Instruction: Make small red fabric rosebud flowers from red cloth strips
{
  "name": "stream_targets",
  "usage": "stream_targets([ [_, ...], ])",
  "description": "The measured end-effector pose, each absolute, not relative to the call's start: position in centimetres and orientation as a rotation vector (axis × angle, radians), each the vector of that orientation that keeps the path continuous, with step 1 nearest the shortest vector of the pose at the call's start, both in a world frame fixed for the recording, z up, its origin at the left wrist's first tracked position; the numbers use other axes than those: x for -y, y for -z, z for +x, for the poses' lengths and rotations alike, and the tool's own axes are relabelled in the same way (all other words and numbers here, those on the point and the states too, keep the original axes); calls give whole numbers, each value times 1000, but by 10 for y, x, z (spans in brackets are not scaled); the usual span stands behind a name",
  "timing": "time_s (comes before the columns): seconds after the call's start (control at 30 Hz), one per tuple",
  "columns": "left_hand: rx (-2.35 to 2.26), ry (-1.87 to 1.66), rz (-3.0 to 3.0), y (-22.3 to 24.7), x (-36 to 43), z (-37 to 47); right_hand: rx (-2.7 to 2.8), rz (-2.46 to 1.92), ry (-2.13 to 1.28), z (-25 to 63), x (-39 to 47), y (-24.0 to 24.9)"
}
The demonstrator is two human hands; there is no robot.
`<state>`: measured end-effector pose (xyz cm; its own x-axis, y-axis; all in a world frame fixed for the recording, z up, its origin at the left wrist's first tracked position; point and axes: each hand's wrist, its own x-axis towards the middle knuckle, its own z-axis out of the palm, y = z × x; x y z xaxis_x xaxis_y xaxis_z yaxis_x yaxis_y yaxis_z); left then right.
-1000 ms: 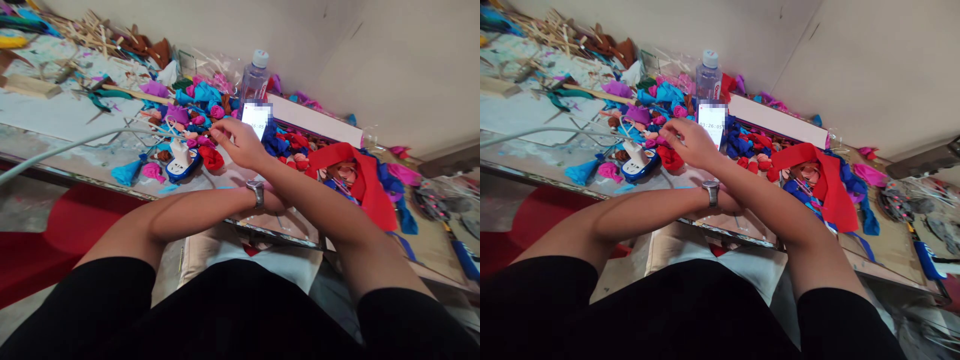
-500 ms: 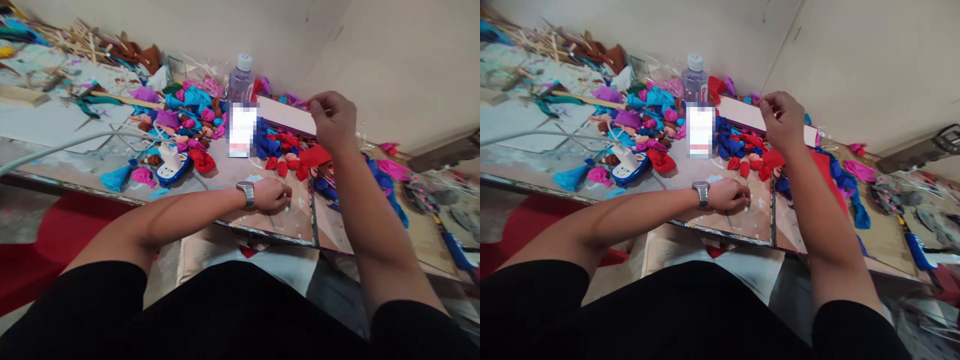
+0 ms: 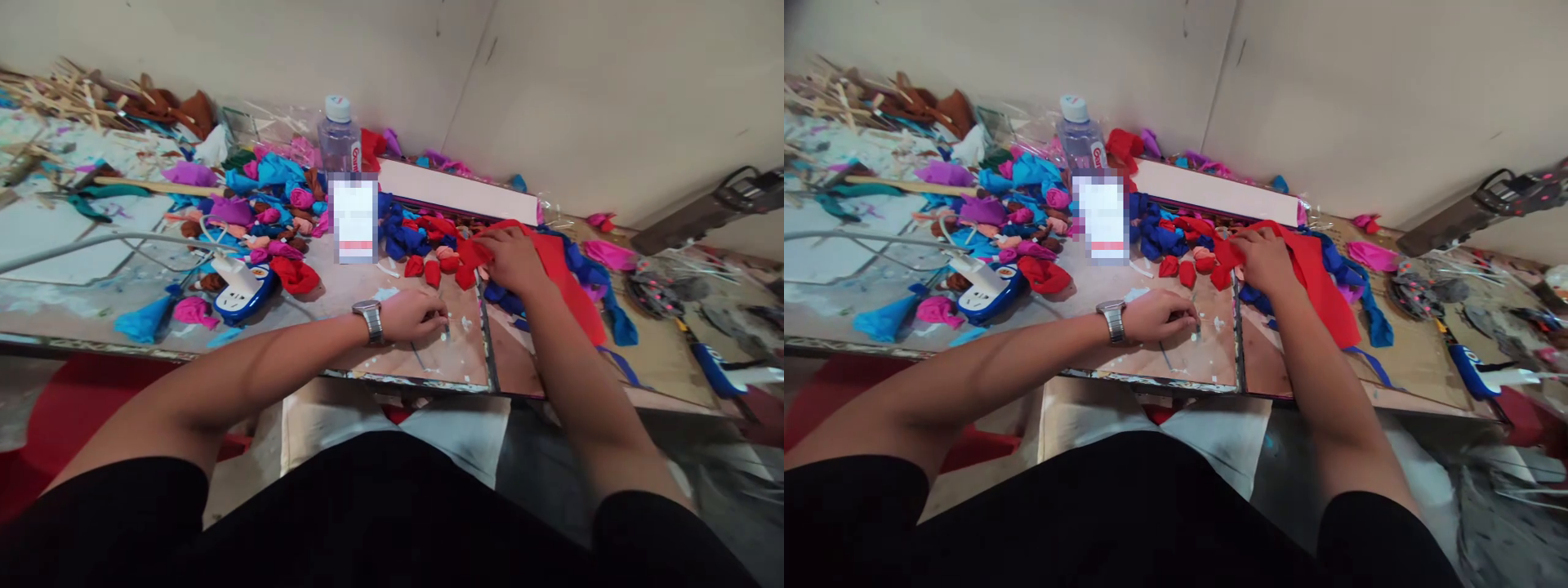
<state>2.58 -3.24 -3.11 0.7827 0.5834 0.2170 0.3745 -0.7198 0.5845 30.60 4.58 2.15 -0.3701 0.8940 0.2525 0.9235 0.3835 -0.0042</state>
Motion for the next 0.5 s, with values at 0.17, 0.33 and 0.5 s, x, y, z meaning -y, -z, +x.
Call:
stream_targets([
  [0.17,-704,-539,2420,30,33,24,2423,-1607,140,321,-54,0],
  [0.33,-709,-563,2344,27,34,23,2286,-1601,222,325,-53,-4],
  [0.5,-730,-589,2291,25,34,23,2001,-1459,253,314,-33,-16],
])
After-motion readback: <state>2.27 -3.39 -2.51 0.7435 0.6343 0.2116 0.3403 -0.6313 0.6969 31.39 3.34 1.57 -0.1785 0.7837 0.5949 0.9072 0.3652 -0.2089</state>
